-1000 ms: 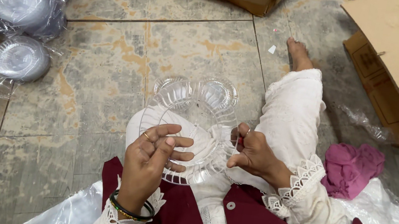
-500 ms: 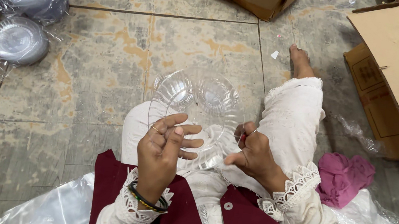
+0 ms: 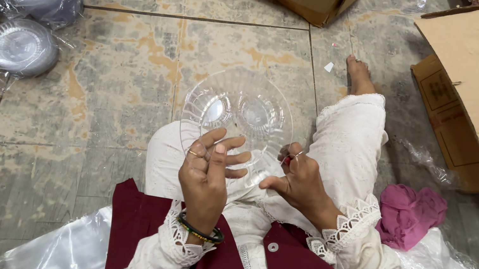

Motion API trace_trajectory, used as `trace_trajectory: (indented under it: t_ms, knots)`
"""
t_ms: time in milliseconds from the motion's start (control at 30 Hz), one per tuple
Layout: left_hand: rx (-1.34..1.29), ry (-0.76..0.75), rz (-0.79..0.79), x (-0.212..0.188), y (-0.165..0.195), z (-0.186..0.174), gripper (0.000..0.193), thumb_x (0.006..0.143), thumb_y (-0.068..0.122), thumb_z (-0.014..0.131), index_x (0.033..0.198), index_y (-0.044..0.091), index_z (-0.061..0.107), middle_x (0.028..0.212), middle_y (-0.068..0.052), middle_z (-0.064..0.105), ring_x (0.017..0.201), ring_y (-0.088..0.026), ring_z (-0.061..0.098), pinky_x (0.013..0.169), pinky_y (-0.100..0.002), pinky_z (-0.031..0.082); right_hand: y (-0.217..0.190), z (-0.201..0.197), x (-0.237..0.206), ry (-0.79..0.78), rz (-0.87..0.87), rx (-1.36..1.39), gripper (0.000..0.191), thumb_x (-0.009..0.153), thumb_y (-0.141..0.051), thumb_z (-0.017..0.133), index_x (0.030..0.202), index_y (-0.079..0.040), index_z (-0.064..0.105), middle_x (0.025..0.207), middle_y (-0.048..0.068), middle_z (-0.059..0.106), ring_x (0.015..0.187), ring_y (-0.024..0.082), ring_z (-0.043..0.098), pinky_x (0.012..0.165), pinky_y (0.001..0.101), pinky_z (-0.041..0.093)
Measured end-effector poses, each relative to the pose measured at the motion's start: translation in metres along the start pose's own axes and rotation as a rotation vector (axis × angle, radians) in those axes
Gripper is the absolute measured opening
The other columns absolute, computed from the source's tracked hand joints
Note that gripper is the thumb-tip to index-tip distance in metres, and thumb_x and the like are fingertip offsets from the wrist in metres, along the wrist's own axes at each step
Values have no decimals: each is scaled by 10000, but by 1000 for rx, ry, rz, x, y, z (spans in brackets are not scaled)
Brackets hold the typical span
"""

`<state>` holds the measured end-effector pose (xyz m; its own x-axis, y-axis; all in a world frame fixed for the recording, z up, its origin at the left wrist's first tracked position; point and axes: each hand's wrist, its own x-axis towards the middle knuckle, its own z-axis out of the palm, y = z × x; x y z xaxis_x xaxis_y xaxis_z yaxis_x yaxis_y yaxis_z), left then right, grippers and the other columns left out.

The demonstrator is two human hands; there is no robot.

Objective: The person sits on the floor and assembles clear plastic dishes by pressing a smaller bowl into a larger plate. They handle the parts one at a time, occasionally using a red tool to adjust the fit, and place the assembled units on the floor.

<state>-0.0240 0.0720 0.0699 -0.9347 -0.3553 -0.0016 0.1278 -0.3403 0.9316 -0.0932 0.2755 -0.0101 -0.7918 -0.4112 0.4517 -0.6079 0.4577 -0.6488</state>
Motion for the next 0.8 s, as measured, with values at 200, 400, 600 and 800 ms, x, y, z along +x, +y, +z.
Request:
trace_trajectory:
  t_ms: [200,400,600,800]
  knots:
    - [-61,-25,58,2,-6,13,359,1063,98,441,1376,-77,439,1244,-215,680,1030,-265,760,753,-296,668,-10,3,1,47,48,-31,844,655,-751,754,1009,-31,490,617,-1,424,535,106,438,486,267,403]
    - [-89,-55,24,5,-7,13,349,1059,85,442,1371,-71,442,1229,-211,685,1022,-272,760,736,-311,662,-15,-13,15,105,50,1,964,517,-710,872,1043,-19,452,637,-28,412,542,86,384,465,252,390]
    - [-114,-41,-15,5,-10,8,325,1058,110,463,1338,-54,463,1201,-216,695,981,-268,765,714,-324,666,-9,-11,15,71,75,56,891,514,-710,863,935,-45,447,613,-47,379,543,63,356,451,243,334]
    - [-149,-15,7,8,-16,14,332,1066,130,463,1336,-64,463,1210,-221,687,985,-275,762,729,-328,663,-3,-4,8,69,110,45,850,638,-789,718,912,-17,487,568,-32,363,510,73,378,444,257,338]
